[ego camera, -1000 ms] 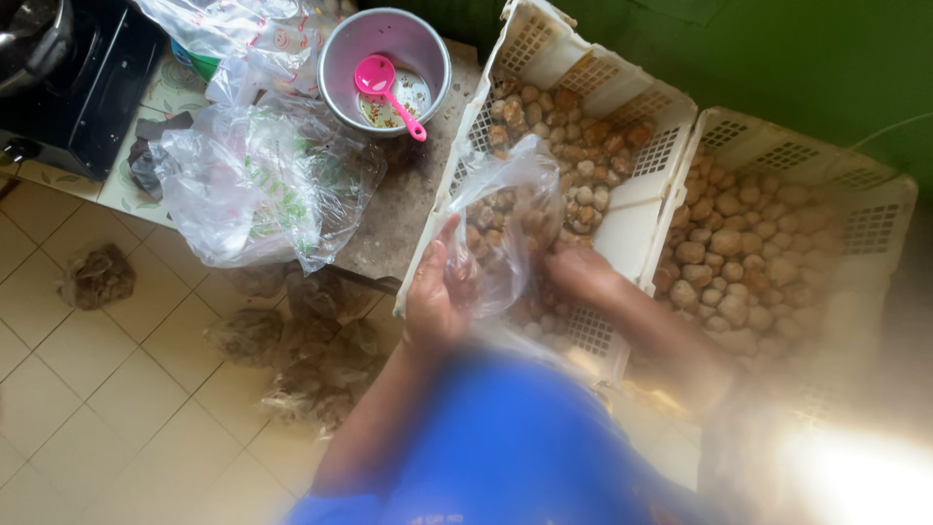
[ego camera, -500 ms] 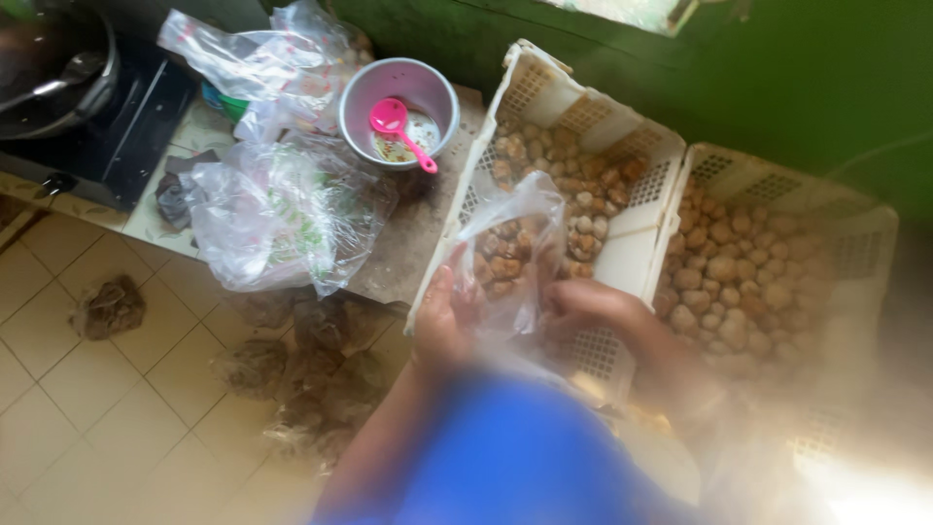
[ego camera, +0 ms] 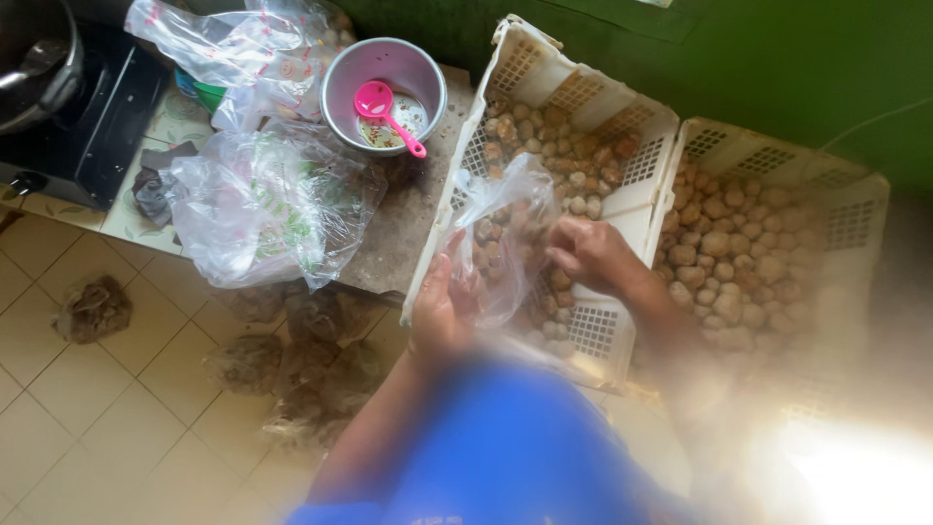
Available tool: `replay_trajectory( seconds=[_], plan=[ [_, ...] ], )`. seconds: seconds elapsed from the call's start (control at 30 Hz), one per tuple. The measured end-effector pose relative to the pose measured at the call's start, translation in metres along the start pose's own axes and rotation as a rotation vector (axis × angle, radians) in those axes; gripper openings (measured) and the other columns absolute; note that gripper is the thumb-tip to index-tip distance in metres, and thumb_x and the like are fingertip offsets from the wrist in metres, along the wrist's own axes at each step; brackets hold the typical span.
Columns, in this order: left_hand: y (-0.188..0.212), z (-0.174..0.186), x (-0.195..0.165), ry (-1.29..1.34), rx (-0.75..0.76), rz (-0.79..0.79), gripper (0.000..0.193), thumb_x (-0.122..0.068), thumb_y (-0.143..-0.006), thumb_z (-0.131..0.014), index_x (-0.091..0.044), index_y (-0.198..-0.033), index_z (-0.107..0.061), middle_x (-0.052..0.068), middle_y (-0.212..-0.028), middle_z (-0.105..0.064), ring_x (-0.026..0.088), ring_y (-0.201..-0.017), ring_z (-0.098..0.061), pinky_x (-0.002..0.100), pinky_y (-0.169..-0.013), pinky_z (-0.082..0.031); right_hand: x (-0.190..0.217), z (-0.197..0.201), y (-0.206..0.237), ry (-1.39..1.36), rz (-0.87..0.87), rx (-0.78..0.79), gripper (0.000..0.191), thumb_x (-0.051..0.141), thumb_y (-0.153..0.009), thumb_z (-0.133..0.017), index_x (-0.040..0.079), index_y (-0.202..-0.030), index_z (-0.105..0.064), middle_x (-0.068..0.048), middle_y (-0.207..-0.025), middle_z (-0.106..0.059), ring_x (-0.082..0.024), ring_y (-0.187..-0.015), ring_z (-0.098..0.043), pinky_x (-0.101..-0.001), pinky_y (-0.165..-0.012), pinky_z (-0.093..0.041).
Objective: The person holds open a clear plastic bag and places fried round food items one at a time from a plastic crate into the bag, occasionally reaching into a second crate of lighter items. They continue filling the bag and finally lift and tie the filled bag closed.
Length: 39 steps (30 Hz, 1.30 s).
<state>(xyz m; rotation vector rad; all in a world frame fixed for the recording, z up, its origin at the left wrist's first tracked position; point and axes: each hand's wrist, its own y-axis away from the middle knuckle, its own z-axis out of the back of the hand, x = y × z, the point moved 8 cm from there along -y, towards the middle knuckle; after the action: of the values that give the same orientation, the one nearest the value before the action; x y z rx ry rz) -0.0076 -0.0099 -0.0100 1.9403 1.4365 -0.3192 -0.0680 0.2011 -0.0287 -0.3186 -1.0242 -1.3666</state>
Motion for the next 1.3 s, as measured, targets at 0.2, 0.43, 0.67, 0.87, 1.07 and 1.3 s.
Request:
replay_trajectory(
  seconds=[0.2,0.43,0.67,0.87,1.07,1.3],
  plan=[
    [-0.007,0.005,0.009,0.018,0.137,0.008,0.046,-0.029,-0.111,-0.039,-0.013,-0.153,-0.050,-0.003,-0.078,-0.049,0.007,-0.067,-0.044,0.023,-0.059,-0.039,-0.080,-0.032,-0.001,0.014,-0.333,0.147,0.028,0.024,-0.102,-0.050,0.009,-0.117,-0.068,-0.014,-0.097,-0.068,-0.027,-0.083,-0.061,-0.0376,-0.071,-0.053],
    [-0.007,0.002,0.010,0.050,0.137,0.022,0.048,-0.031,-0.110,-0.038,-0.011,-0.152,-0.048,-0.003,-0.077,-0.047,0.009,-0.067,-0.045,0.024,-0.060,-0.039,-0.080,-0.069,-0.022,0.880,0.024,0.192,0.030,0.021,-0.099,-0.045,0.009,-0.114,-0.068,-0.013,-0.107,-0.072,-0.030,-0.099,-0.070,-0.0426,-0.084,-0.057],
    [-0.003,0.009,0.006,-0.035,-0.006,0.053,0.048,-0.030,-0.107,-0.038,-0.011,-0.150,-0.049,-0.001,-0.081,-0.054,0.010,-0.068,-0.048,0.024,-0.059,-0.040,-0.026,-0.020,0.028,0.651,-0.131,0.362,0.029,0.031,-0.094,-0.067,0.010,-0.114,-0.066,-0.010,-0.094,-0.072,-0.024,-0.085,-0.069,-0.0386,-0.081,-0.056],
    [-0.006,0.004,0.013,0.083,0.127,0.053,0.047,-0.029,-0.111,-0.038,-0.012,-0.154,-0.048,-0.005,-0.078,-0.045,0.006,-0.067,-0.043,0.020,-0.059,-0.038,0.062,-0.003,0.035,-0.183,0.269,0.224,0.016,0.023,-0.097,-0.067,0.008,-0.101,-0.067,-0.008,-0.075,-0.066,-0.016,-0.057,-0.054,-0.0289,-0.049,-0.050],
    [-0.003,0.005,0.013,0.034,0.133,0.062,0.049,-0.032,-0.111,-0.037,-0.013,-0.154,-0.047,-0.004,-0.078,-0.046,0.007,-0.067,-0.043,0.021,-0.059,-0.038,0.063,0.030,0.009,-0.014,0.392,-0.219,0.015,0.017,-0.098,-0.064,0.007,-0.108,-0.069,-0.007,-0.100,-0.074,-0.011,-0.079,-0.071,-0.0281,-0.071,-0.065],
    [0.000,0.006,0.015,0.037,0.040,0.073,0.051,-0.036,-0.107,-0.041,-0.015,-0.153,-0.047,-0.002,-0.084,-0.050,0.009,-0.071,-0.047,0.024,-0.061,-0.041,-0.061,0.016,-0.005,0.640,-0.315,0.106,0.021,0.017,-0.097,-0.059,0.006,-0.105,-0.075,-0.014,-0.097,-0.074,-0.022,-0.085,-0.070,-0.0367,-0.079,-0.057]
  ],
)
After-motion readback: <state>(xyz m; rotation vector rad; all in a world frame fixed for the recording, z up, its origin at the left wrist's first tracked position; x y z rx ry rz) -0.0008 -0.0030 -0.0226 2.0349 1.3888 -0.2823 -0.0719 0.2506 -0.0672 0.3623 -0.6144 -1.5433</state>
